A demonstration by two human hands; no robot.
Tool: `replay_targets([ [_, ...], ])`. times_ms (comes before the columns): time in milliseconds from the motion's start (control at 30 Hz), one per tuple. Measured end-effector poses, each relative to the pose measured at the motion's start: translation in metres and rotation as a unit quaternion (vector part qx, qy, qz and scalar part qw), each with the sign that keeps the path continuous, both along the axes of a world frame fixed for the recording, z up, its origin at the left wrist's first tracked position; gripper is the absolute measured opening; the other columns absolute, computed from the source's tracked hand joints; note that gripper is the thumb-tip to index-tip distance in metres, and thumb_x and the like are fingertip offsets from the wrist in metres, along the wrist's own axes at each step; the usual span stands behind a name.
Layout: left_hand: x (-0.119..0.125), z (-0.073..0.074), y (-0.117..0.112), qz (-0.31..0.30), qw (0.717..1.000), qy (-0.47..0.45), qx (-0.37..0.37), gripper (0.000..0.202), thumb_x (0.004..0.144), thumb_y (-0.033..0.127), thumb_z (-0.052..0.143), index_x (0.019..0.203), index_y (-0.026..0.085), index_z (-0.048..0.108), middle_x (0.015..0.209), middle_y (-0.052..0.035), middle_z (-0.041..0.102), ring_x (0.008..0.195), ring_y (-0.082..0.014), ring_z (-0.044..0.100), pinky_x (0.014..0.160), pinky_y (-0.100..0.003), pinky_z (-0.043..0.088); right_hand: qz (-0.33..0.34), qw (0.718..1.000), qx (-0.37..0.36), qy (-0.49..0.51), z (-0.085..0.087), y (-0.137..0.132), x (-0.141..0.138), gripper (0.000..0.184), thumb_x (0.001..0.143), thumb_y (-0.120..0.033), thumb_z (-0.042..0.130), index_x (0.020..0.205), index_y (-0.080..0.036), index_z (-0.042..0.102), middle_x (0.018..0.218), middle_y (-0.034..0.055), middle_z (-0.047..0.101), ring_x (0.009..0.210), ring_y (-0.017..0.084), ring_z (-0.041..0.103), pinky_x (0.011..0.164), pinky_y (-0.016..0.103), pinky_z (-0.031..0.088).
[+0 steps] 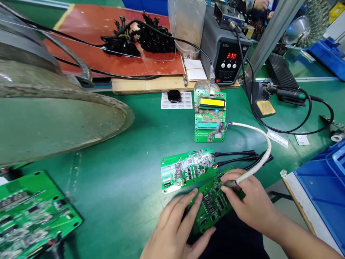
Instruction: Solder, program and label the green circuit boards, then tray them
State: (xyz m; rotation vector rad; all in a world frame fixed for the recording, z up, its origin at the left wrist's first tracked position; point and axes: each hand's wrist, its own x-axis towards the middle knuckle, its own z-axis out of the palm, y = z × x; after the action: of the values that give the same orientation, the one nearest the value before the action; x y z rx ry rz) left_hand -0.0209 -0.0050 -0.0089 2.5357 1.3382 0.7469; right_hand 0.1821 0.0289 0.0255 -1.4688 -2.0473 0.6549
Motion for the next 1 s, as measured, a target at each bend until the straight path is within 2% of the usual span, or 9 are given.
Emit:
replay_targets([
  [533,0.0001,0.0,0.0008,0.01,1.0,-0.012,0.002,0.054,0.076,0.03,0.065,0.125,0.015,0.049,0.116,-0.013,0.057,0.104,-0.0271,0.055,0.079,-0.039,0.057,-0.009,1.0,-0.011,0.003,0.0022,0.0011,-0.0024,0.016,0.082,-0.013,0.051,0.095,-0.019,0.058,0.093,0.0068,0.067,0.089,0.019,0.062,0.077,0.034,0.053],
  [1000,-0.0006,-0.0017,-0.0027,0.011,1.0,-0.007,-0.015,0.056,0.075,0.031,0.067,0.126,0.014,0.049,0.117,-0.014,0.057,0.106,-0.0275,0.056,0.081,-0.039,0.057,-0.011,1.0,-0.024,0.009,0.0004,0.0,-0.0022,0.015,0.082,-0.013,0.05,0.094,-0.018,0.058,0.094,0.0072,0.066,0.09,0.019,0.061,0.078,0.035,0.054],
])
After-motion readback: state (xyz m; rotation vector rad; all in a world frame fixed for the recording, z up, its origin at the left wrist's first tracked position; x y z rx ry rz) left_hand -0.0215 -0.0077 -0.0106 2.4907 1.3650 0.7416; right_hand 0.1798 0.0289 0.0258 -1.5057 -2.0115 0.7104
